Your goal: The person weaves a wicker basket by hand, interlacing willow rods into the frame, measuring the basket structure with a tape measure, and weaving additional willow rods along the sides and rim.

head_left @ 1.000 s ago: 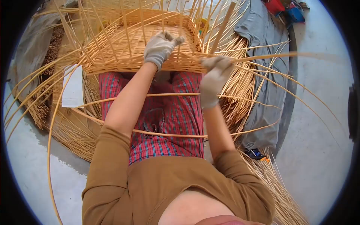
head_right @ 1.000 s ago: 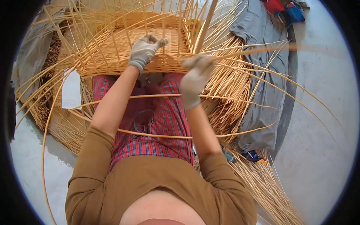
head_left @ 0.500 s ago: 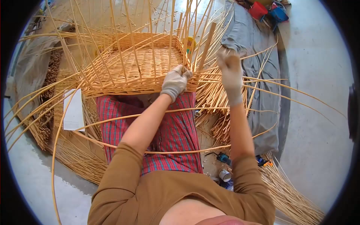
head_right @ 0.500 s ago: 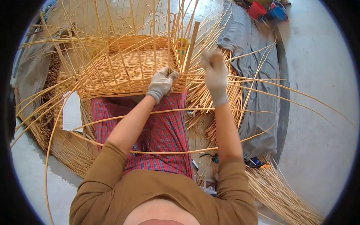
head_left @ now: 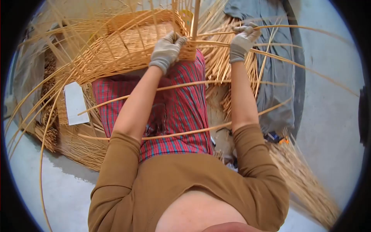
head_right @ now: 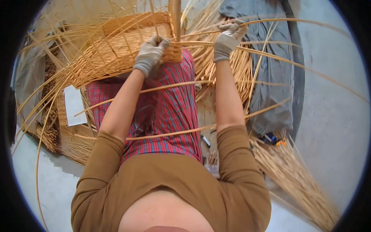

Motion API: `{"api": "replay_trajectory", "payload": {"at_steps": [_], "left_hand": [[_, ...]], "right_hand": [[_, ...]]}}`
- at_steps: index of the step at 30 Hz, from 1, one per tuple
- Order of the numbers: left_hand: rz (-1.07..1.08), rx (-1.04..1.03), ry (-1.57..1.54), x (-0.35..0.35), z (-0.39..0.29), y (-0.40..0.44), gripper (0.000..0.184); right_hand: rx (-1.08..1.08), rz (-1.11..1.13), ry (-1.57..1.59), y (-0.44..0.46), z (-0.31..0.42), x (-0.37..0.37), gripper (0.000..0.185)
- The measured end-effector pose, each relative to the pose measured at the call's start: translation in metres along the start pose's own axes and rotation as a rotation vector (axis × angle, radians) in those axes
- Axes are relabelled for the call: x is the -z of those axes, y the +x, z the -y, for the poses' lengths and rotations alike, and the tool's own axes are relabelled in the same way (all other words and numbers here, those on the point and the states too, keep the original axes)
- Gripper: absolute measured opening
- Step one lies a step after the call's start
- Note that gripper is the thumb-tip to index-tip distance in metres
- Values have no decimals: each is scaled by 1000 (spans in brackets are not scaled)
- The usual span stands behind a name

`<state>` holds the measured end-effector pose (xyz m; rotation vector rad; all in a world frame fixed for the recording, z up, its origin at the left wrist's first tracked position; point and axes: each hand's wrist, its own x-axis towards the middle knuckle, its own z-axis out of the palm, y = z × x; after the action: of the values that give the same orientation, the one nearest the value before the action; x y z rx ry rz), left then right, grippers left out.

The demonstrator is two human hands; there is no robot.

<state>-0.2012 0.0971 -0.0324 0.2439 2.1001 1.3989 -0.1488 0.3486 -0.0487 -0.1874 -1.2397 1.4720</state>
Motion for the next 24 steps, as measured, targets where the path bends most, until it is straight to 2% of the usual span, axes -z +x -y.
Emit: {"api": "replay_trajectory", "payload": {"at_steps": [1, 2, 4, 5, 6, 8, 9, 10, 12, 13, 14, 15, 18, 20, 22, 24], "left_hand": [[10, -96, -6, 0, 3, -3, 32], [24, -100, -5, -2, -2, -2, 32], [-75, -290, 245, 1, -5, -5, 36], [1, -216, 246, 6, -4, 0, 39], [-2, -227, 258, 6, -6, 1, 39], [-220, -332, 622, 8, -7, -8, 45], [-311, -309, 472, 3, -23, -29, 63], [-290, -299, 489, -6, -27, -21, 63], [-579, -979, 888, -21, -20, -8, 89], [-565, -966, 895, -28, -9, -4, 89], [-394, -864, 783, -34, 3, 0, 95], [-234, -760, 671, -35, 12, 12, 101], [-243, -788, 658, -33, 22, 14, 103], [-272, -800, 641, -33, 21, 8, 99], [-290, -776, 757, -31, 12, 7, 95], [-257, -775, 664, -34, 10, 8, 91]], "right_hand": [[-168, -98, 159, -4, -13, 20, 15], [-159, -106, 150, 8, -19, 20, 15], [-56, 25, 16, 22, -27, 6, 13], [-41, 40, -120, 22, -21, 2, 13], [-121, 20, -43, 22, -15, 1, 14], [-106, 100, -62, 29, -20, 11, 15], [-105, 79, -58, 30, -21, 10, 15], [-110, 114, -53, 29, -19, 10, 15], [-169, 169, -38, 22, -13, 14, 15], [-232, 183, 39, 24, -23, 27, 15], [-280, 203, 126, 30, -23, 27, 15], [-284, 155, 85, 28, -27, 27, 15], [-259, 66, -38, 6, -33, 18, 13], [-490, -182, 7, -3, -44, 21, 14], [-370, -117, -101, 11, -31, 11, 15], [-364, -65, 62, 7, 12, -3, 21]]}}
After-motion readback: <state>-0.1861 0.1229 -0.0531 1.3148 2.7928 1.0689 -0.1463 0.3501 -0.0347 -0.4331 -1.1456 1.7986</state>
